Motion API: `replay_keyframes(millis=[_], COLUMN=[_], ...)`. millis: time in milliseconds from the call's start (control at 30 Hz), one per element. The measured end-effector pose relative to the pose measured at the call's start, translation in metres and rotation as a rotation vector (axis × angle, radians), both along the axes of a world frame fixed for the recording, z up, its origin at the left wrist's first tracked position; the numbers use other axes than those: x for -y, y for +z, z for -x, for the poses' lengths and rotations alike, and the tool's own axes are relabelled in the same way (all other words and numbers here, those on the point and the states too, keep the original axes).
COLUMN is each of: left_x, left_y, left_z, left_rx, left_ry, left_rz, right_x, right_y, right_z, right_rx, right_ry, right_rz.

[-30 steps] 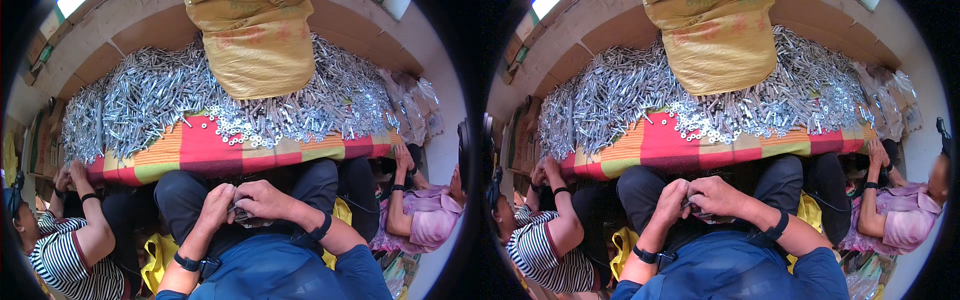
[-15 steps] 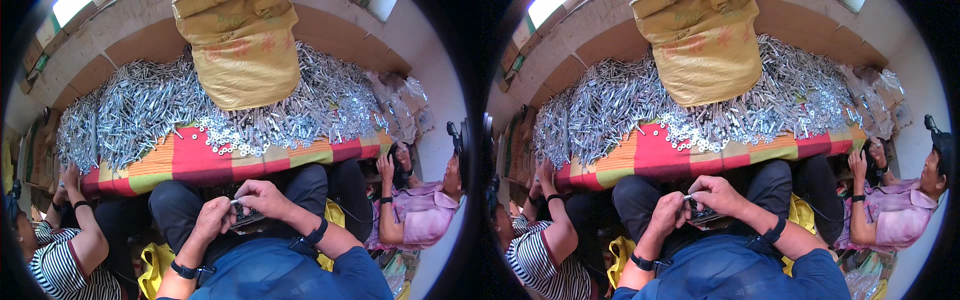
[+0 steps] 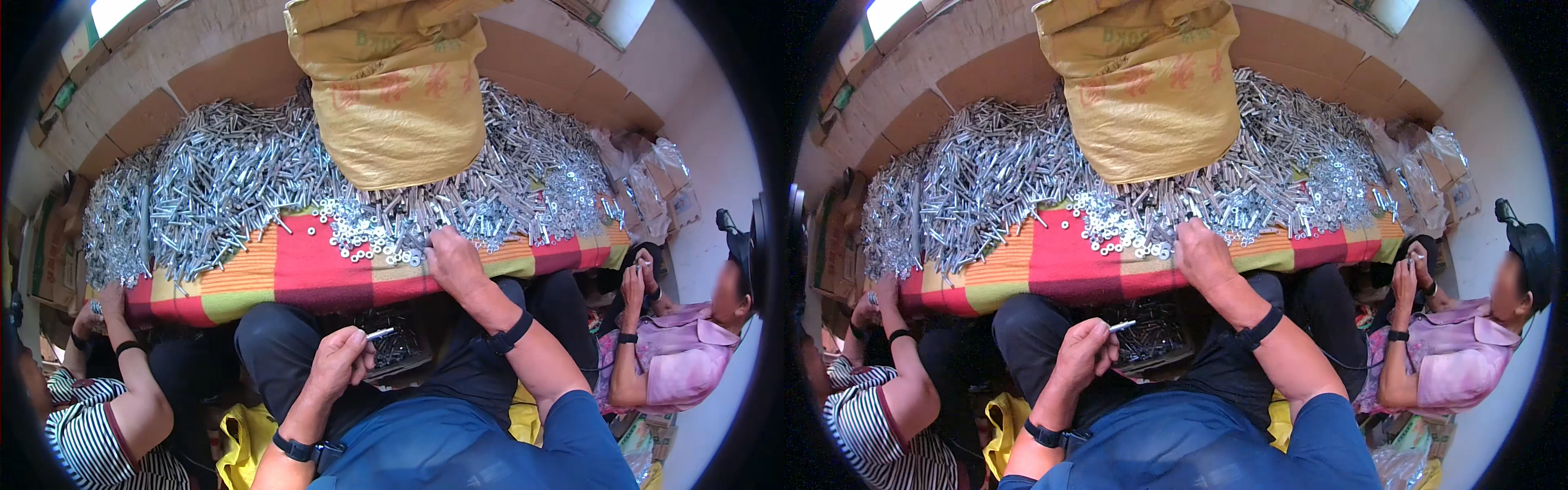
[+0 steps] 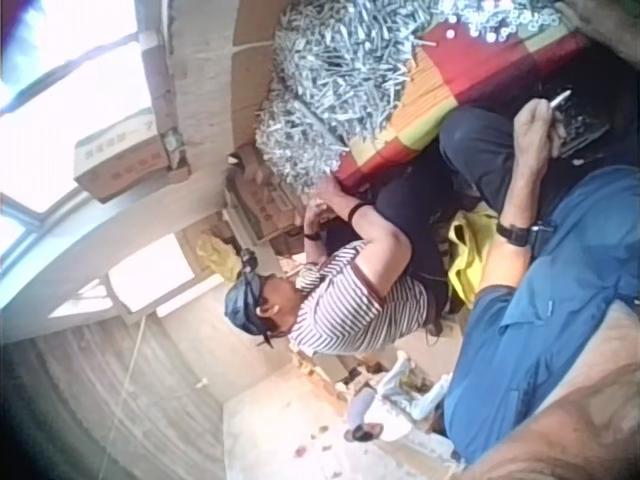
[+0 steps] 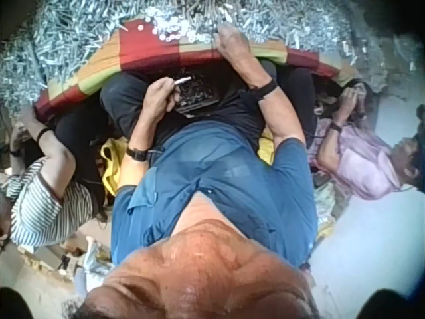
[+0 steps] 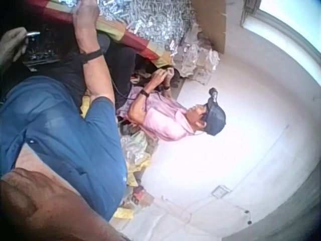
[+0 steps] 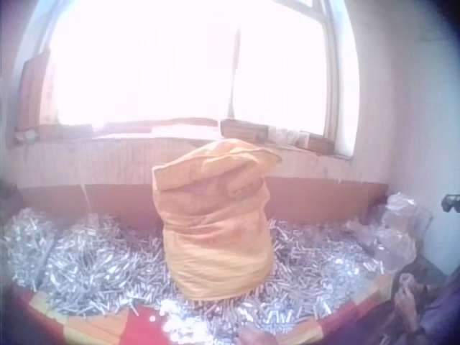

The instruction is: Manually assembling small metal components by threading washers onto bolts or pins.

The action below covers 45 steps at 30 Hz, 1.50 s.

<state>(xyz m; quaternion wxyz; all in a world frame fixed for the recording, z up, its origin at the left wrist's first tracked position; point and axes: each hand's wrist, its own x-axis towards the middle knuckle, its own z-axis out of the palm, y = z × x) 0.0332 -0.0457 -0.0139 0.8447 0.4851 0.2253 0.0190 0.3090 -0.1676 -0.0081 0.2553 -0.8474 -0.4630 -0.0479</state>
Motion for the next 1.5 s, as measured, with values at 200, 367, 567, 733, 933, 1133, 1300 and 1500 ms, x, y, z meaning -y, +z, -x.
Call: replay_keyframes(millis=[200,367,567,733,933,1133,1300,1500], left_x=[-0.001,0.0,-0.001,-0.001,-0.003,-0.001,0.0,-0.001], left_y=[-0.002,-0.004,-0.001,-0.002,-0.004,-0.005,-0.005,-0.004], left_z=[-0.001,-0.001,-0.001,-0.002,-0.002,-0.004,-0.003,-0.003], left_rx=[0.007,0.015,0.017,0.009,0.016,0.03,0.042,0.05], left_ry=[-0.006,-0.006,-0.006,0.004,0.005,0.013,0.034,0.062], left_rz=[0.0,0.011,0.007,0.023,0.012,0.035,0.028,0.067], right_x=[0.014,0.027,0.015,0.018,0.02,0.021,0.016,0.013], right_y=[-0.002,0.008,0.004,0.001,0.011,0.009,0.012,0.017], right_z=[-0.01,-0.011,-0.015,-0.018,-0.018,-0.014,-0.013,-0.006], right_rx=[-0.059,-0.248,-0.098,-0.07,-0.177,-0.238,-0.166,-0.155], right_ry=[0.037,0.032,0.097,0.083,0.1,0.098,0.079,0.171], right_rz=[0.041,-0.022,-0.059,0.01,-0.014,-0.029,0.076,0.037])
